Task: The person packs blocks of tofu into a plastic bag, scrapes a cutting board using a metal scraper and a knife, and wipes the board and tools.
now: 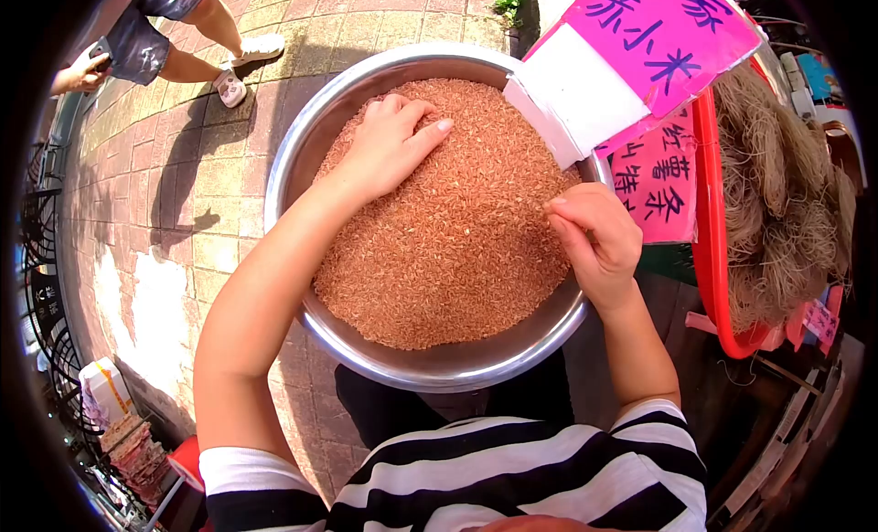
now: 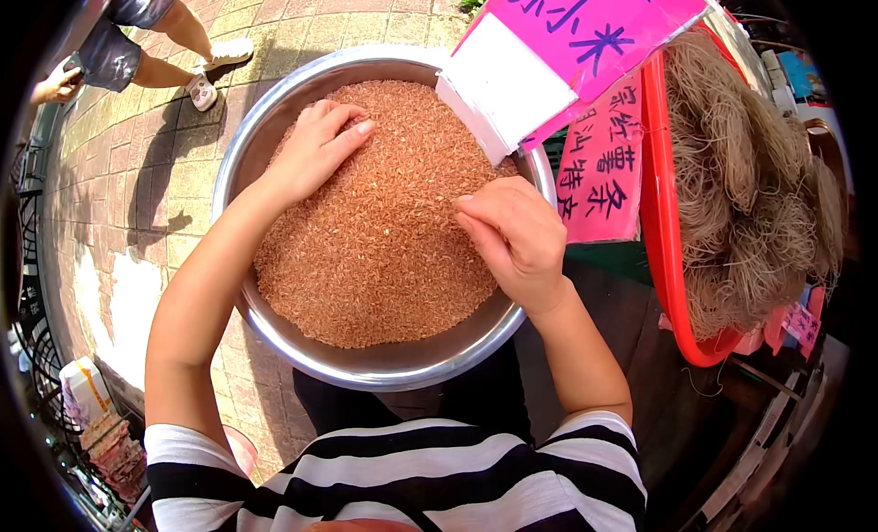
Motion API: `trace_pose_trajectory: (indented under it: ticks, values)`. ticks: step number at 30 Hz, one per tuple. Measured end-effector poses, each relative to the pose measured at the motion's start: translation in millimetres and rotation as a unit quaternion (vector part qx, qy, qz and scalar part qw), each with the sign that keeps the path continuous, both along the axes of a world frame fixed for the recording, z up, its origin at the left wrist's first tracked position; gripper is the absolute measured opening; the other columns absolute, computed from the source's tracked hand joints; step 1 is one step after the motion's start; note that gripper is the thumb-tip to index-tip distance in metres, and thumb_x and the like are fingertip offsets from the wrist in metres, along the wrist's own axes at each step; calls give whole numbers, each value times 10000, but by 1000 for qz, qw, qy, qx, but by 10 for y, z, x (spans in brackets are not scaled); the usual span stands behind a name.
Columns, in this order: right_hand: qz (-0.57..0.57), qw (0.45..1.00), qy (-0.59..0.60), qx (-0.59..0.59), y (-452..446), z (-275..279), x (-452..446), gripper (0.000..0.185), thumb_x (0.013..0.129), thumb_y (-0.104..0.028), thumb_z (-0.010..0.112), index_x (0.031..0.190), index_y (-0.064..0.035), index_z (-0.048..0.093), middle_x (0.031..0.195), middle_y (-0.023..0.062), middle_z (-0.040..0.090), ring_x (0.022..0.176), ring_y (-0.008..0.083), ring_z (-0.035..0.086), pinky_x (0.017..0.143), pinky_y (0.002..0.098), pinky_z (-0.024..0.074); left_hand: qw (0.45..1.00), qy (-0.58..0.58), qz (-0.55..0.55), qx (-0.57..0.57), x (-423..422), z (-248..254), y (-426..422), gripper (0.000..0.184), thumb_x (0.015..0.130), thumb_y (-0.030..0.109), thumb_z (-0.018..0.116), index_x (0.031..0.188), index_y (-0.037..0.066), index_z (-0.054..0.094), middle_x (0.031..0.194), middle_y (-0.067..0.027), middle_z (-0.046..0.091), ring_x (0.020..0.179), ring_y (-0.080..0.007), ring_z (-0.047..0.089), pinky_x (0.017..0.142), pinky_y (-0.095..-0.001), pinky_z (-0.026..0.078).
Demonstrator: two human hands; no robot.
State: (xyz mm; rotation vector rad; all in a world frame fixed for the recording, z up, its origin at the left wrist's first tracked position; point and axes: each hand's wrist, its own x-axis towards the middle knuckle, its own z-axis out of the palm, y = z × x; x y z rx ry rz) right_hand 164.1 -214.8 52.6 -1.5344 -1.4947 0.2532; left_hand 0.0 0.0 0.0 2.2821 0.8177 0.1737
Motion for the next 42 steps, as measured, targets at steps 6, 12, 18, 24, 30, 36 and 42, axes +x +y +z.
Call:
trace_pose_trajectory:
  ticks: [6, 12, 18, 24, 30, 36, 42]
  values:
    - [-208, 967, 129, -65, -388, 574, -105, 184, 739, 122, 567, 852, -11, 623, 795, 51, 487, 685, 150, 501, 619, 236, 408, 970, -136, 61, -194, -108, 401, -397, 348, 929, 259, 454, 1114, -11, 571, 1125, -176, 562, 1127, -311, 476, 996, -386, 317]
    - [-76, 938, 290, -176, -531, 829, -596, 126, 741, 20, 629, 865, 2, 626, 756, 76, 582, 663, 154, 575, 587, 257, 446, 949, -166, 230, -139, -494, 924, -982, 312, 877, 172, 549, 1134, -2, 578, 1145, -180, 557, 1083, -233, 525, 933, -341, 388]
    - [-100, 982, 92, -134, -660, 671, -1217, 271, 629, 101, 546, 811, -65, 657, 893, 124, 596, 976, 308, 521, 815, 395, 429, 925, -123, 283, -221, -871, 986, -1488, 242, 764, -33, 603, 1006, -21, 622, 810, -32, 581, 734, -99, 558, 685, -211, 459]
    - [-216, 955, 131, -154, -971, 697, -1530, 227, 664, 87, 521, 777, -58, 653, 792, 136, 594, 838, 318, 564, 765, 397, 439, 935, -147, 217, -239, -1006, 883, -1751, 295, 754, -80, 560, 1048, -76, 589, 917, -86, 641, 809, -144, 598, 760, -233, 483]
    - [-161, 936, 133, -283, -1922, 1870, -1513, 450, 789, -256, 627, 1200, -90, 549, 1443, 193, 235, 1354, 407, 110, 1073, 478, 197, 978, -29, 142, -150, -960, 916, -2223, 656, 849, 329, 567, 1297, -102, 356, 1409, -263, 251, 1310, -345, 261, 1065, -397, 219]
    - [-250, 963, 100, 13, -3049, 1884, -1560, 397, 797, -218, 548, 1148, -32, 557, 1294, 228, 418, 1258, 393, 336, 1048, 513, 225, 629, -26, 46, -775, -153, 1898, -4199, 462, 936, 372, 406, 1262, 45, 419, 1243, -90, 469, 1162, -207, 435, 966, -326, 352]
    - [-396, 918, -4, 1, -4911, 2336, -826, 418, 830, -307, 417, 1129, -52, 557, 1209, 181, 502, 1141, 341, 473, 1020, 497, 270, 545, 105, 25, -832, 819, 2877, -6098, 387, 945, 350, 391, 1205, 74, 464, 1174, -44, 510, 1094, -189, 479, 911, -333, 400]
